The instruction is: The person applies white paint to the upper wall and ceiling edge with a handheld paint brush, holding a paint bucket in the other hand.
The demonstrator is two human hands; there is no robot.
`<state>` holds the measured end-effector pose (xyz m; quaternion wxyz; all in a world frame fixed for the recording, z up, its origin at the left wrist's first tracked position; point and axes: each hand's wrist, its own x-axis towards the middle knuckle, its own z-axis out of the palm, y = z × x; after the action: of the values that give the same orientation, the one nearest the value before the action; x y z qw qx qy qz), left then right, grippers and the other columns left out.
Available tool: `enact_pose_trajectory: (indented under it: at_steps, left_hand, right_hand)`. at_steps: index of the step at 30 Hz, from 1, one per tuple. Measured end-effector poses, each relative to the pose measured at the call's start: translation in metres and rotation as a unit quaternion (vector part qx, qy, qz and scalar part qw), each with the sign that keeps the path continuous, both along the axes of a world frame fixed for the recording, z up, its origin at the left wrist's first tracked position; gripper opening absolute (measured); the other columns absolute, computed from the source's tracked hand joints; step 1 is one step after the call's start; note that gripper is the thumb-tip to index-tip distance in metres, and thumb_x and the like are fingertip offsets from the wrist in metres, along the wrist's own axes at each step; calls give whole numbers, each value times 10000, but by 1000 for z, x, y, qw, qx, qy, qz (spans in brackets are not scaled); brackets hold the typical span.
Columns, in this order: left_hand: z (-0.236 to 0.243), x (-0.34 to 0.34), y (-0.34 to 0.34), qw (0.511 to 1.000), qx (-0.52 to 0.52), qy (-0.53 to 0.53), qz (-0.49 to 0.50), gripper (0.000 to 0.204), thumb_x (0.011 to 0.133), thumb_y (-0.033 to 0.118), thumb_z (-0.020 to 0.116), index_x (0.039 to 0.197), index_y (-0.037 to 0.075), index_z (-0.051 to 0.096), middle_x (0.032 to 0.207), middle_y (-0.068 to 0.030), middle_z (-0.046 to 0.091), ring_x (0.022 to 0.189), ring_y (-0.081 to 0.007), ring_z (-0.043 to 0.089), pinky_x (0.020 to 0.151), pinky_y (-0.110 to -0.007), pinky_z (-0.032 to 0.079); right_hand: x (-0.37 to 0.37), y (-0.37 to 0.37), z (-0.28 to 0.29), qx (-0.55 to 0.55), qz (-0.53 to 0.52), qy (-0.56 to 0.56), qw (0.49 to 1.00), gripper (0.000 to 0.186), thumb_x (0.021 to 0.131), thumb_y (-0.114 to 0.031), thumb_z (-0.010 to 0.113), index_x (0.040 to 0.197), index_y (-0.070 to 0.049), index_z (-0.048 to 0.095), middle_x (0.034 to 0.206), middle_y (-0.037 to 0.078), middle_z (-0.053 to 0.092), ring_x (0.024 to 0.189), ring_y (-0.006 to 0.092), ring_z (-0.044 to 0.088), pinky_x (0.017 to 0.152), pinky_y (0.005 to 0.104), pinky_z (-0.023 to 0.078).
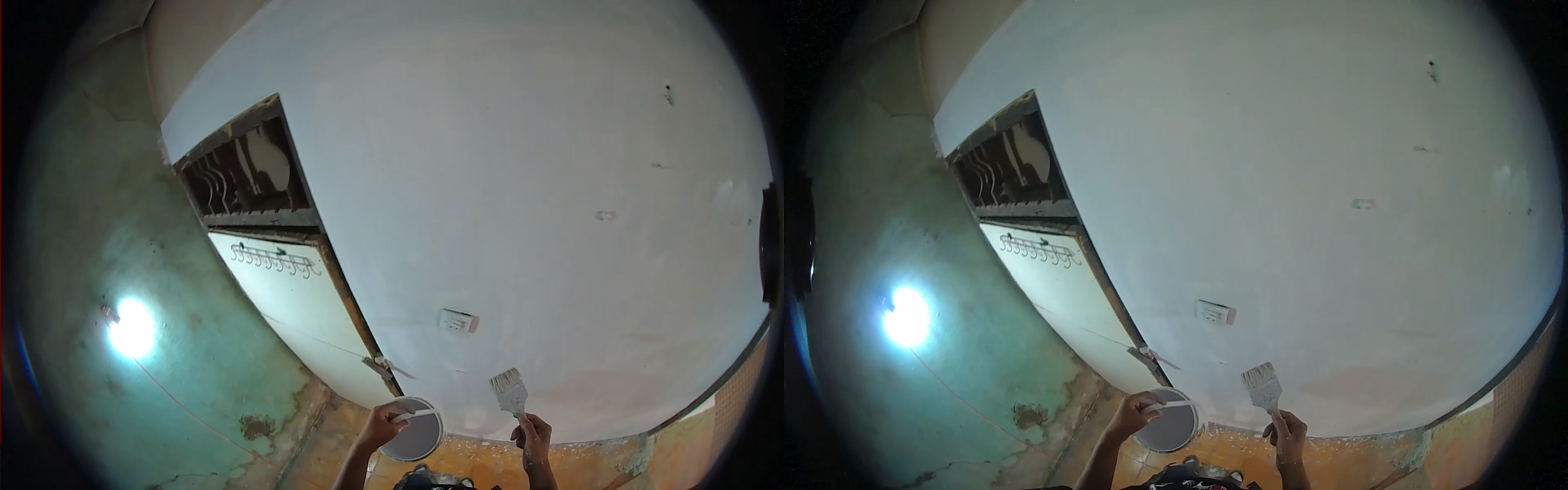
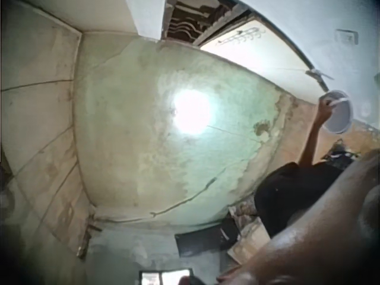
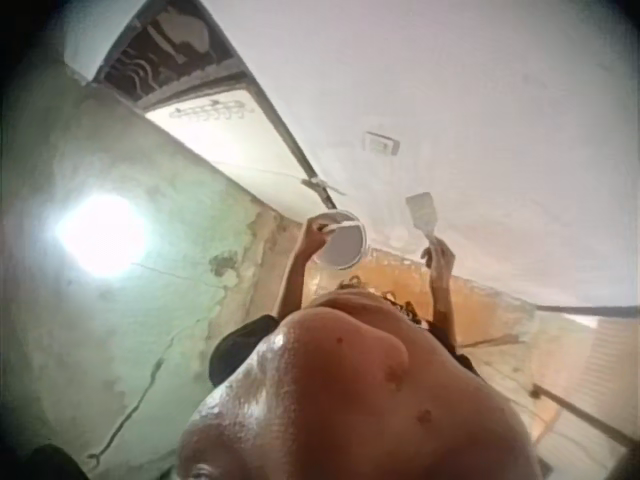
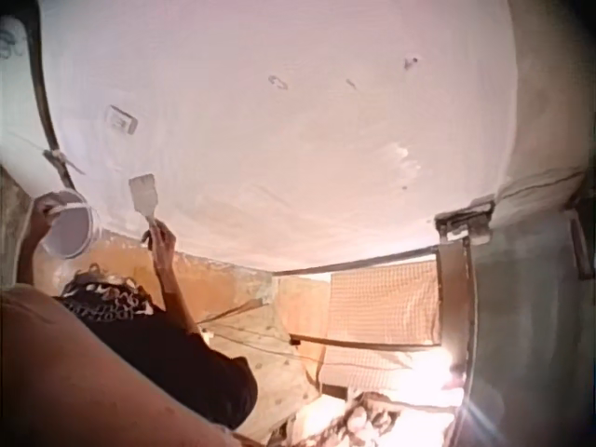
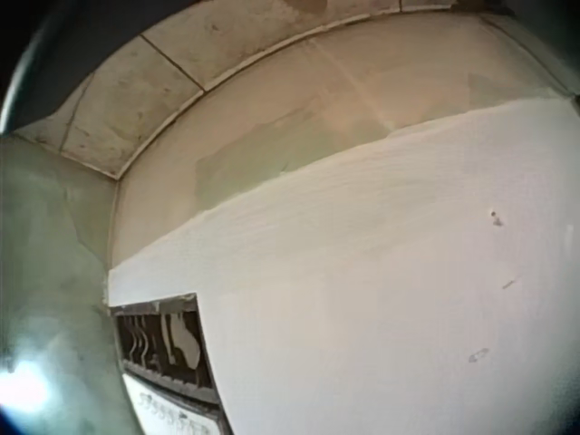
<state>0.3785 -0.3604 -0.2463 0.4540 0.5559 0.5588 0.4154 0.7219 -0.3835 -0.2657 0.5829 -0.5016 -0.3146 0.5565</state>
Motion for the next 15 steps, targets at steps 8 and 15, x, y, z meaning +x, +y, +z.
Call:
enact_pose_trajectory:
  at_steps: [8,15]
  left_hand:
    - [37,30,-6,981,-52,-182,38,126,892,95,584,964,25,660,714,33,515,619,-52,456,519,-214,329]
    - [32,34,-19,936,-128,-319,76,170,930,170,505,904,34,604,615,64,334,507,-45,304,465,-226,246]
  right_hand:
    - [0,-9,21,45,69,-120,989,226,860,-143,686,981,47,688,661,33,604,476,40,457,416,206,345]
    - [-16,-38,55,11,171,-230,958,290,909,-171,657,1137,6,685,801,60,696,603,75,584,526,238,496]
